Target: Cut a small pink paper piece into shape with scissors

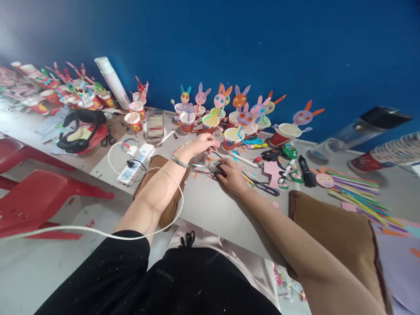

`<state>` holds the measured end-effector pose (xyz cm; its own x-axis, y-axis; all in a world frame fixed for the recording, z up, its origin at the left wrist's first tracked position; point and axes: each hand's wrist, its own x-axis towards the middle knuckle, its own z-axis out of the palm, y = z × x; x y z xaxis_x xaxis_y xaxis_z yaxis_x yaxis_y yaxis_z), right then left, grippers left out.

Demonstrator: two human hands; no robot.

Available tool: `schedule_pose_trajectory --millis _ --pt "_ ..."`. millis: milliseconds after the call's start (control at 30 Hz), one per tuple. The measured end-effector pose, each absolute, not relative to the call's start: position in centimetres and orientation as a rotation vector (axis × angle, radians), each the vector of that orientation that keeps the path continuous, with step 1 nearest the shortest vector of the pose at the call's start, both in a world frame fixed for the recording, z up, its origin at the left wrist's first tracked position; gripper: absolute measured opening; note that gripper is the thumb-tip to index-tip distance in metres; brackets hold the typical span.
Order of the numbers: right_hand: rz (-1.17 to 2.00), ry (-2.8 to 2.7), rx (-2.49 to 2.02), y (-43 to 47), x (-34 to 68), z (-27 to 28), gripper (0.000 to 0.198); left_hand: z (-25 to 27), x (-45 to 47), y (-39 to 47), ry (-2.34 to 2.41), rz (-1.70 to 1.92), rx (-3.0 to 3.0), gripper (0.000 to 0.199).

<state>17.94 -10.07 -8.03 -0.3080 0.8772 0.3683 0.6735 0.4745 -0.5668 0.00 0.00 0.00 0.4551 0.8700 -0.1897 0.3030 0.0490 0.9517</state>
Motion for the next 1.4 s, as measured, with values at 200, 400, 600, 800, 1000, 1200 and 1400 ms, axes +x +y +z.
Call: schedule_pose_trajectory --millis 200,400,600,800,1000,1200,1400 --pt "0.408 -2.109 -1.238 -10.5 18.8 -7.5 0.006 -0.8 0.1 0.6 1.066 0.618 1.511 0.008" --pt "0.367 -2.202 -1.216 -12.3 18.7 -7.4 0.005 -0.6 0.5 0.0 1.023 0.56 1.542 0.006" --pt "0.35 -2.251 -1.188 -12.2 18.8 -7.7 0.009 0.0 0.2 -0.6 0.942 0.349 1.582 0.004" --pt "0.383 -2.278 -1.17 -12.2 19.3 -7.6 0.011 0.3 0.1 -1.3 0.896 -0.058 1.548 0.007" --pt "0.459 -2.259 -1.124 -12.6 19.5 -6.9 0.011 0.4 0.4 -1.8 0.898 -0.108 1.54 0.008" --pt "0.664 -1.891 -1.134 -13.7 21.9 -3.4 0.008 1.9 1.4 -3.1 0.877 0.274 1.565 0.003" --pt "0.929 -1.226 -1.409 -15.1 23.2 -1.5 0.017 1.7 3.9 -6.2 0.767 0.394 1.304 0.005"
